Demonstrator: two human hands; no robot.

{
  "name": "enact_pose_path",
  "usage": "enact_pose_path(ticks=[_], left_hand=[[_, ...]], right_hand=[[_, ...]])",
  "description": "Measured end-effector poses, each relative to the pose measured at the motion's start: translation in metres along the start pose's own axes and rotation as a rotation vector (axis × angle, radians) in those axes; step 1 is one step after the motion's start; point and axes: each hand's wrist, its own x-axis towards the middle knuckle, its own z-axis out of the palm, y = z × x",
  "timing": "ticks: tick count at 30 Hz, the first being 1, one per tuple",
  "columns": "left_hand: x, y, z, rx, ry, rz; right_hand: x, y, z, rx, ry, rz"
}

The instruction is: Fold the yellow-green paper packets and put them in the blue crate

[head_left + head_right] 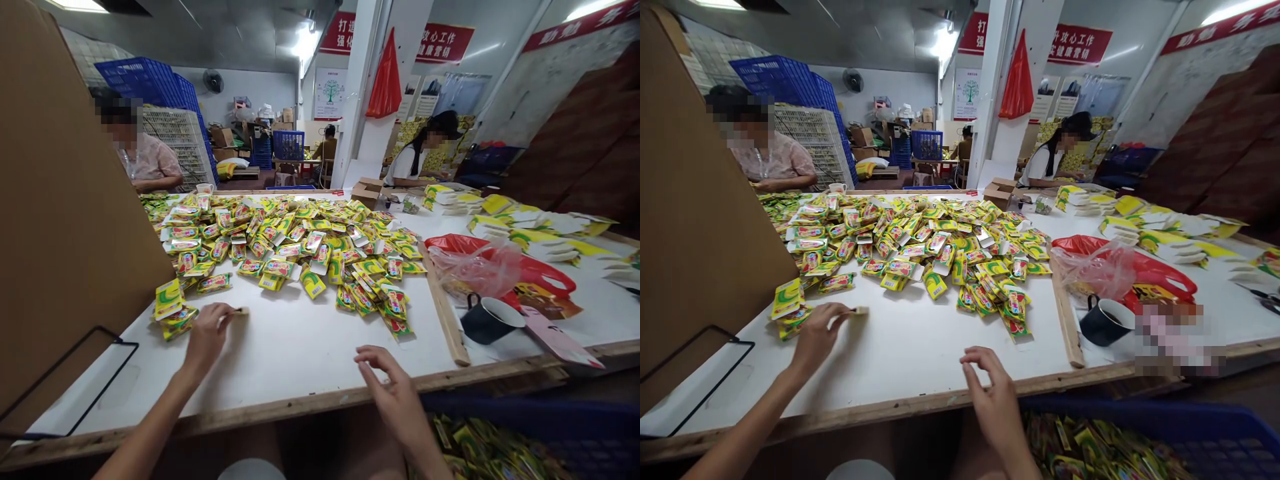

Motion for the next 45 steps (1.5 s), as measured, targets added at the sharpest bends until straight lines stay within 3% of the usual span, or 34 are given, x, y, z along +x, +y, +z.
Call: enact_pose_path(ticks=[4, 7, 11, 16, 18, 23, 28, 35, 41, 45], left_hand=[[-0.016, 0.068, 0.011, -0.48, -0.204, 0.14], [-0.02, 0.098, 0.015, -0.65, -0.338, 0.132], [-0.015, 0.105, 0.014, -0.833, -0.42, 0.06], [-0.014, 0.104, 0.021, -1.195, -0.573, 0.009], [-0.018, 0.106, 0.029, -1.259, -0.539, -0.048], [-0.034, 0.114, 0.048, -1.286, -0.152, -0.392], [-0.051, 0.125, 0.054, -1.223, -0.283, -0.369], [-0.053, 0.122, 0.051, -1.068, -0.409, -0.307], [-0.043, 0.12, 0.052, -1.086, -0.246, -0.275], [-0.043, 0.126, 0.049, -0.992, -0.248, -0.252]], right_hand=[[0.019, 0.0, 0.051, 0.196, -0.192, 0.008], [0.033, 0.006, 0.076, 0.389, -0.356, 0.049], [0.038, 0.008, 0.081, 0.603, -0.511, 0.055], [0.032, 0.005, 0.078, 0.669, -0.549, 0.053], [0.031, 0.008, 0.081, 0.707, -0.496, 0.082], [0.029, 0.018, 0.09, 0.567, -0.173, 0.105], [0.021, 0.015, 0.086, 0.429, -0.103, 0.056], [0.029, 0.01, 0.071, 0.282, -0.248, -0.048], [0.039, 0.006, 0.074, 0.312, -0.163, -0.079], [0.034, 0.003, 0.074, 0.325, -0.184, -0.082]])
